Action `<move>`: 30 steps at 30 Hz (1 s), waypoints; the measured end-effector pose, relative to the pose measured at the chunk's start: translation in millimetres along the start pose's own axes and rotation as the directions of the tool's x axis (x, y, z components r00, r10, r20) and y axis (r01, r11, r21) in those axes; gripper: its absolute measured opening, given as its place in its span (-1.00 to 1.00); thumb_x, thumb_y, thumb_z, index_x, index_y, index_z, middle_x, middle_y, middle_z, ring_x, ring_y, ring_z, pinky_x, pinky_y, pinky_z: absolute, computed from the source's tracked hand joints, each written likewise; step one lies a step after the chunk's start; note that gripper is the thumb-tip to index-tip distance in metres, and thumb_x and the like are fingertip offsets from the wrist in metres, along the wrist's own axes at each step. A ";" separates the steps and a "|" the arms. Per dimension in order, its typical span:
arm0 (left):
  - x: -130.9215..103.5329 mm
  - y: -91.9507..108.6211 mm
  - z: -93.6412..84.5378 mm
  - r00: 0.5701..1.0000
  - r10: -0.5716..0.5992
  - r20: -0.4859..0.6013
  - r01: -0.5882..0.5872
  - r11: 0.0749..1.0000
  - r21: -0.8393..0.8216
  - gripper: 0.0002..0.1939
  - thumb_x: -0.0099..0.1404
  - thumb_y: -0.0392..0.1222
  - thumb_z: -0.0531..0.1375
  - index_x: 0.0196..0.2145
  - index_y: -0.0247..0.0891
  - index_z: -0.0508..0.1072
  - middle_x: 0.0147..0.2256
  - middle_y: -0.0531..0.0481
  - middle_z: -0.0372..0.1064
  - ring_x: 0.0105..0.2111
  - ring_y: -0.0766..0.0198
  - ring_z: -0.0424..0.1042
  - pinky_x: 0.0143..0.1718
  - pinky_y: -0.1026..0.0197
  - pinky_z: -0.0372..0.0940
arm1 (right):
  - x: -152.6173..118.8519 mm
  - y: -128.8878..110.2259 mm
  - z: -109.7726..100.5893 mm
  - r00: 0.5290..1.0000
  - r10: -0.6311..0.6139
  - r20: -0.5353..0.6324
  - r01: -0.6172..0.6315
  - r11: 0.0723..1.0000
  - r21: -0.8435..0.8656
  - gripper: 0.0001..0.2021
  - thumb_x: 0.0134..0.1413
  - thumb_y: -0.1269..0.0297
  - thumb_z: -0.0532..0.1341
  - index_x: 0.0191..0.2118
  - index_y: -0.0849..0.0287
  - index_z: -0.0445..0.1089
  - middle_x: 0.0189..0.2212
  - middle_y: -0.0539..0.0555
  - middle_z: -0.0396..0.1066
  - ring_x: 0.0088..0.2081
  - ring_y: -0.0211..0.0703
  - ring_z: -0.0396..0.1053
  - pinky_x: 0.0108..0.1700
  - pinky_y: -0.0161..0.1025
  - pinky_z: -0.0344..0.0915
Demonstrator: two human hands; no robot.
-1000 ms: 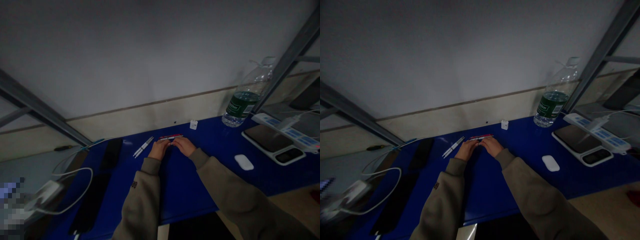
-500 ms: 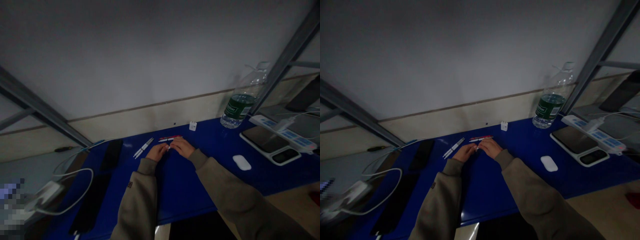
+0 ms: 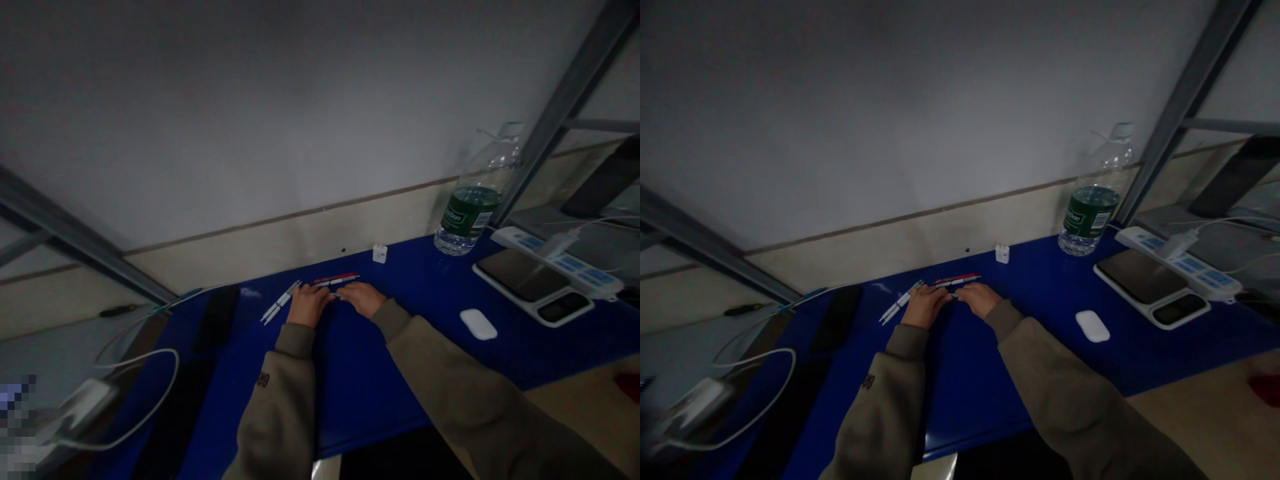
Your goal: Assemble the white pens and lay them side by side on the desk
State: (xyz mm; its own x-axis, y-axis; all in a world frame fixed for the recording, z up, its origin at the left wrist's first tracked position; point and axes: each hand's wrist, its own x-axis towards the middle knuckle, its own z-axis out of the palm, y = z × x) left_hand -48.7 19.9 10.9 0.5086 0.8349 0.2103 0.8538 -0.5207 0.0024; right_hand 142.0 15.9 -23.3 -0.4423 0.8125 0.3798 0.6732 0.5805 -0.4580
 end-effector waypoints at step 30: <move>-1.9 6.1 7.3 0.998 0.028 -0.052 -0.037 0.983 -0.179 -0.70 0.39 -0.08 -0.07 -0.04 -0.12 0.34 -0.12 -0.04 0.39 -0.13 0.26 0.36 -0.13 0.22 0.19 | 6.0 -1.1 0.2 0.955 0.296 0.011 -0.216 0.671 0.709 -0.75 0.15 0.19 0.07 -0.20 0.21 0.39 -0.55 0.00 0.36 -0.53 -0.28 0.29 -0.45 -0.30 0.23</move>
State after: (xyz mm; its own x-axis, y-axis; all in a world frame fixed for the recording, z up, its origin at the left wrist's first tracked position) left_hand -43.6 16.4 3.3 0.5257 0.8098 0.2605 0.8007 -0.5745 0.1698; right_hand 138.5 20.1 -20.7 -0.2293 0.9485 0.2184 0.1269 0.2516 -0.9595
